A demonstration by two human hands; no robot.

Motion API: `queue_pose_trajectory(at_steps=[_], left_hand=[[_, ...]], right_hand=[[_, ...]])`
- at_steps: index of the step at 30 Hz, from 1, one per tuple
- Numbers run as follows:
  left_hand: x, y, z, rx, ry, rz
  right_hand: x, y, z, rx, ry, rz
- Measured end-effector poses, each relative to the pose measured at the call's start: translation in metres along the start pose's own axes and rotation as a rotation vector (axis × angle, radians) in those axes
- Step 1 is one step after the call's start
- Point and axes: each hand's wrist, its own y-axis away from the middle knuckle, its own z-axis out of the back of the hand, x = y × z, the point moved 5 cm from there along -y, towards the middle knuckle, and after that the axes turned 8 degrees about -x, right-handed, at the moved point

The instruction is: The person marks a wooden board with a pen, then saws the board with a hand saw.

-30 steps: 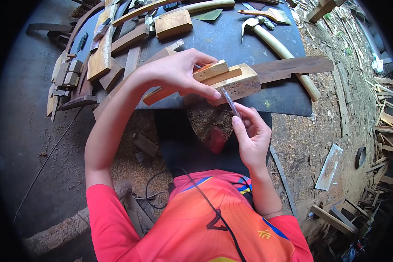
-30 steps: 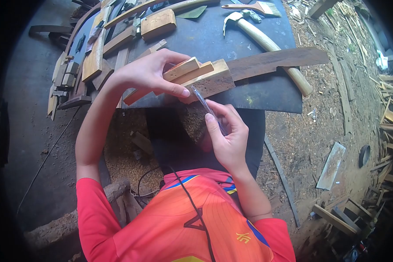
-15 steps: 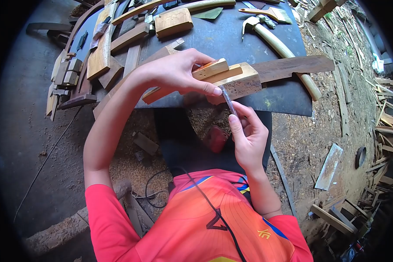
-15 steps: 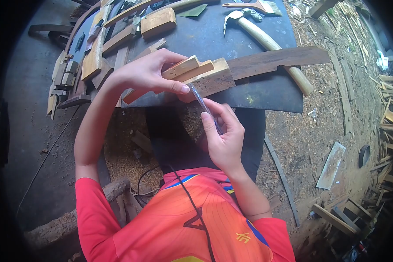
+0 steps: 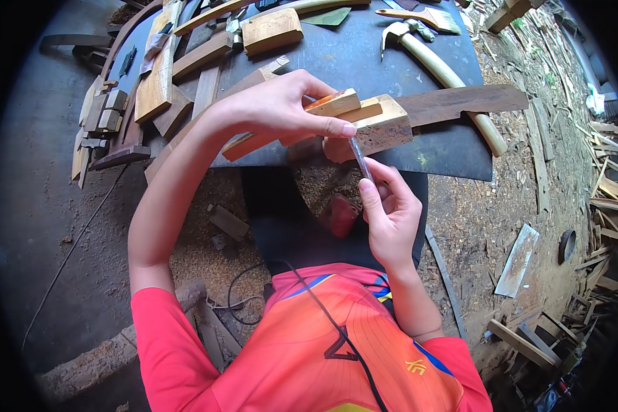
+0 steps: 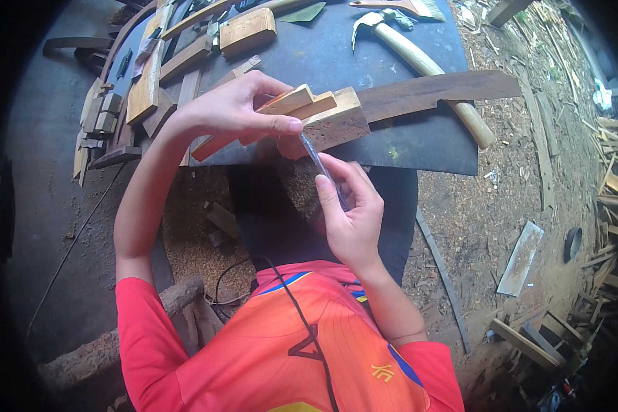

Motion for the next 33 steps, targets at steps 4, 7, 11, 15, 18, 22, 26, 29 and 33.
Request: queue_pose_trajectory(at_steps=[4, 7, 11, 15, 18, 22, 26, 29, 33], left_hand=[[0.002, 0.000, -0.001, 0.007, -0.018, -0.061], [0.003, -0.001, -0.001, 0.017, -0.007, -0.026], [0.003, -0.002, -0.001, 0.006, -0.014, -0.038], [0.007, -0.004, -0.001, 0.017, -0.004, -0.057], [0.007, -0.005, -0.001, 0.032, -0.013, -0.037], [0.005, -0.005, -0.001, 0.036, 0.006, 0.004], [0.007, -0.006, 0.000, 0.054, 0.021, 0.015], [0.008, -0.007, 0.001, 0.068, 0.039, 0.023], [0.012, -0.008, -0.001, 0.052, 0.055, -0.002]], right_hand=[[-0.002, 0.000, -0.001, 0.011, -0.049, -0.025], [-0.003, 0.000, -0.002, 0.011, -0.109, -0.003], [-0.002, 0.000, -0.003, 0.001, -0.147, 0.026], [-0.001, 0.001, -0.002, -0.007, -0.108, 0.049], [-0.005, -0.001, -0.001, -0.006, -0.091, 0.099], [-0.004, -0.003, -0.001, -0.025, -0.056, 0.154], [-0.004, -0.003, -0.001, -0.027, -0.047, 0.170], [-0.008, -0.002, -0.003, -0.035, -0.039, 0.197], [-0.008, -0.001, -0.005, -0.048, -0.040, 0.247]])
